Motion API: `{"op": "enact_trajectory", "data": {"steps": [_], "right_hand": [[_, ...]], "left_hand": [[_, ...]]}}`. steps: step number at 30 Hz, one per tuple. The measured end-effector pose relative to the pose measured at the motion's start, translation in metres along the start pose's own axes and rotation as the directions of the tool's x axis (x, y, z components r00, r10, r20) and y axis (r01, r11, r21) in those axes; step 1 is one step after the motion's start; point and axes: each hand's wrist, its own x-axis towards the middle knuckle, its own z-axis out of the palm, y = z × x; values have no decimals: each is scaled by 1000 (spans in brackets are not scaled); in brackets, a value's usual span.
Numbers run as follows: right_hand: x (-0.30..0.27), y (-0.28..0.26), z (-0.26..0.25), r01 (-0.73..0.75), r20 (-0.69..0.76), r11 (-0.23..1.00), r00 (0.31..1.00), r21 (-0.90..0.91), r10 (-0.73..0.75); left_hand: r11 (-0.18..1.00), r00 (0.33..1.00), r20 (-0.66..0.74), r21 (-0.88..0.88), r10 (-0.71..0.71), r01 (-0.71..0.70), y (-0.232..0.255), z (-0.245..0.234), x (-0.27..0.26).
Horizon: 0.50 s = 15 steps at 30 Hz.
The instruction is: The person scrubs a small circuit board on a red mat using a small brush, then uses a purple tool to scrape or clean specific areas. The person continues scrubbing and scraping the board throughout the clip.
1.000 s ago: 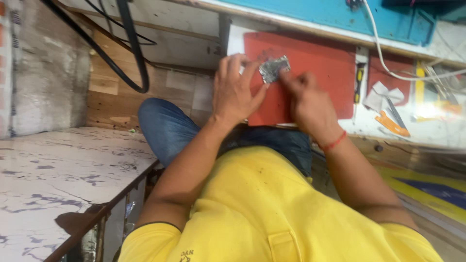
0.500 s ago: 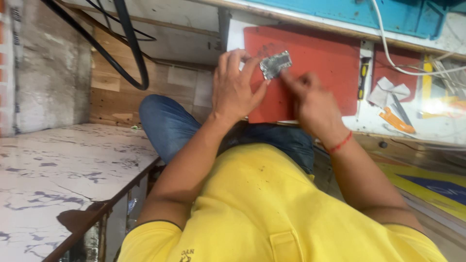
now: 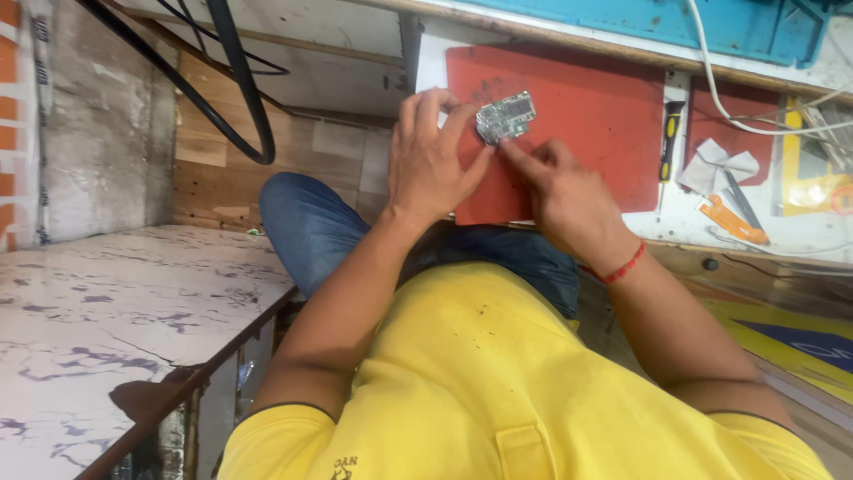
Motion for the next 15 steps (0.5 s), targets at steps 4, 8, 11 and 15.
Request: {"op": "enact_trajectory", "data": {"steps": [4,8,11,15], "right_hand": [[-4,-3,-6,-100,-46,994,994,-52,98],[14,-11,-6,-27,99,999,995,-18,28],[2,-5,-7,-149,-69,987,987,-57,145],[10,-2,-4,-6,25,1000,1000,-27,7]], "left_hand": [[1000,1000,12,-11,-4,4,5,7,-4],[1000,1000,-8,21,6,-6,-1,-3,4],[1000,1000,8,-20,-12,12,6,4,-3],[1000,1000,16,-10,-16,17,2,0,1]]}}
